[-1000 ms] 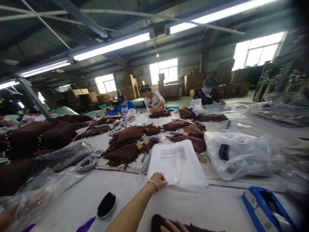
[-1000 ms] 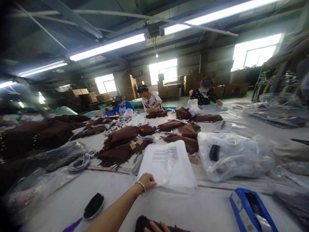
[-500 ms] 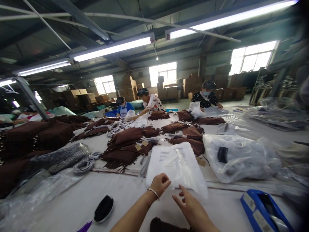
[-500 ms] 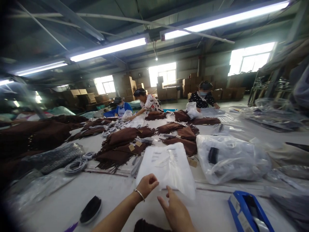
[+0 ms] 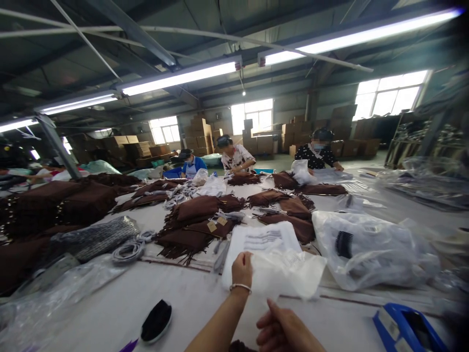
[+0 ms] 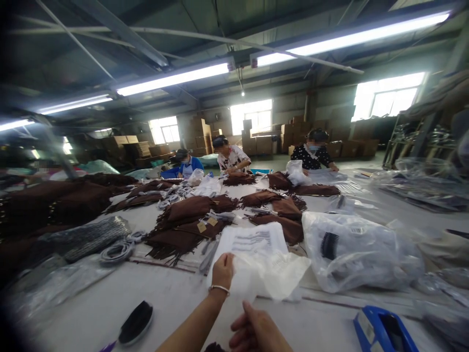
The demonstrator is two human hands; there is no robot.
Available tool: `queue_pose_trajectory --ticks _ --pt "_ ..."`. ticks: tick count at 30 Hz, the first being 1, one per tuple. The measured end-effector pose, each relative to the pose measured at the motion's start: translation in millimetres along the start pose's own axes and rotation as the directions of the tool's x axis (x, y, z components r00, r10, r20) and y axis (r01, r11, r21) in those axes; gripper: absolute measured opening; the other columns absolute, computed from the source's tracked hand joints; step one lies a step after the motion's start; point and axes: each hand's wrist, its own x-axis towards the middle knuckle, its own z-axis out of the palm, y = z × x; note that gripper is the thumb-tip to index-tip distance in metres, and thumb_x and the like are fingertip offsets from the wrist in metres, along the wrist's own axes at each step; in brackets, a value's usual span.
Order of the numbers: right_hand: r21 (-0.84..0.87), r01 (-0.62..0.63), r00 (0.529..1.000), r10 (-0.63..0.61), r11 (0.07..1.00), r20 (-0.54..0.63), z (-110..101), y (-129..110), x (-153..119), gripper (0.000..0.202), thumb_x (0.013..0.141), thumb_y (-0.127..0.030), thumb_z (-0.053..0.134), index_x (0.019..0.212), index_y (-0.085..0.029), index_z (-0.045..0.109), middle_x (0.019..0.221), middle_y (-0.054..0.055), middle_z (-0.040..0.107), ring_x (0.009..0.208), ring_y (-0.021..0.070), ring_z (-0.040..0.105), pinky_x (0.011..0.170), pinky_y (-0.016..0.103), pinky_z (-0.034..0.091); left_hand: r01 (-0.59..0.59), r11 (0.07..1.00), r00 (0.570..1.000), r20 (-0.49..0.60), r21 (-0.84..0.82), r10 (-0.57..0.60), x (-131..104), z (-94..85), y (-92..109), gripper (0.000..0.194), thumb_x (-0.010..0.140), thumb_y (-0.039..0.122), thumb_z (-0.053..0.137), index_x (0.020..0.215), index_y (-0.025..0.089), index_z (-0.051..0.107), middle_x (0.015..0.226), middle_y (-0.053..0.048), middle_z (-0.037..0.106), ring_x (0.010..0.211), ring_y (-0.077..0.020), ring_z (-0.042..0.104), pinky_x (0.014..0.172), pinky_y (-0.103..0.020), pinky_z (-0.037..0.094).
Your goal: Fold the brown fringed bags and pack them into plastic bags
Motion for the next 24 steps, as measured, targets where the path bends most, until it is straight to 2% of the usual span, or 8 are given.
queue_pose_trajectory --ticks 2,4,6,9,12,19,22,24 --pt "-0.156 0.217 0.974 -0.225 0.964 -0.034 4 -22 -13 0.059 0.085 -0.064 0.029 0.095 -0.018 0.064 0.092 0.012 0.07 0.085 0.0247 0.067 0.079 0.041 0.052 -0.106 0.993 0.993 0.05 0.042 0.104 -15 -5.3 12 0.027 0.087 0.039 0.043 0.076 0.021 0.06 0.067 -0.004 0.06 0.067 -0.0192 0.057 0.067 -0.028 0.04" --pt "-0.61 0.376 0.815 -0.562 0.697 -0.139 -2 -41 -19 0.04 0.086 -0.048 0.042 0.109 -0.022 0.06 0.103 0.009 0.067 0.099 0.0261 0.061 0.094 0.044 0.043 -0.219 0.971 0.97 0.13 0.093 0.206 -33 -8.4 23 0.026 0.088 0.04 0.045 0.079 0.022 0.062 0.07 -0.005 0.063 0.068 -0.0195 0.058 0.068 -0.028 0.04" --pt "-0.919 0.194 0.689 -0.714 0.343 -0.122 -17 -50 -19 0.031 0.084 -0.026 0.046 0.112 -0.023 0.058 0.1 0.008 0.065 0.099 0.0266 0.058 0.096 0.046 0.039 -0.385 0.901 0.909 0.252 0.2 0.333 -50 -9.4 32 0.031 0.092 0.04 0.04 0.082 0.022 0.063 0.074 -0.007 0.065 0.07 -0.0205 0.06 0.067 -0.028 0.041" --pt "-0.982 -0.014 0.725 -0.675 0.188 -0.139 -48 -49 -16 0.029 0.075 -0.005 0.042 0.086 -0.02 0.063 0.08 0.007 0.064 0.084 0.0247 0.058 0.078 0.04 0.045 -0.645 0.68 0.736 0.521 0.348 0.432 -68 -13.6 38 0.037 0.093 0.045 0.038 0.083 0.02 0.063 0.074 -0.011 0.066 0.07 -0.0227 0.062 0.065 -0.029 0.043" --pt "-0.977 -0.042 0.751 -0.638 0.211 -0.17 -81 -36 -30 0.026 0.073 -0.003 0.041 0.076 -0.021 0.06 0.077 0.006 0.062 0.083 0.0223 0.057 0.073 0.035 0.045 -0.677 0.588 0.698 0.638 0.443 0.324 -71 -33.2 30 0.028 0.083 0.046 0.058 0.081 0.019 0.063 0.072 -0.01 0.065 0.068 -0.0243 0.062 0.063 -0.03 0.045" --pt "-0.734 -0.147 0.607 -0.526 0.663 -0.596 -131 24 -90 0.025 0.071 -0.023 0.056 0.095 -0.026 0.063 0.086 0.0 0.06 0.079 0.0188 0.057 0.071 0.033 0.045 -0.329 0.73 0.934 0.32 0.599 0.159 -67 -103.3 -8 0.033 0.093 0.023 0.035 0.119 0.016 0.055 0.096 -0.014 0.065 0.086 -0.0266 0.062 0.077 -0.038 0.046" --pt "-0.132 0.123 0.549 -0.179 0.984 -0.816 -131 53 -93 0.049 0.063 -0.021 0.062 0.111 -0.027 0.059 0.07 -0.006 0.056 0.049 0.0094 0.046 0.044 0.023 0.038 0.127 0.986 0.975 0.167 0.108 -0.144 -80 -91.1 -20 0.03 0.091 0.028 0.043 0.115 0.018 0.057 0.084 -0.006 0.067 0.071 -0.018 0.062 0.069 -0.028 0.047" --pt "0.254 0.327 0.606 0.005 0.91 -0.795 -129 64 -87 0.059 0.06 -0.017 0.061 0.118 -0.027 0.054 0.07 -0.007 0.057 0.045 0.0065 0.045 0.037 0.018 0.035 0.404 0.884 0.9 0.276 -0.235 -0.338 -86 -66.9 -23 0.027 0.09 0.029 0.043 0.103 0.013 0.06 0.069 -0.003 0.065 0.05 -0.0125 0.056 0.052 -0.023 0.045"
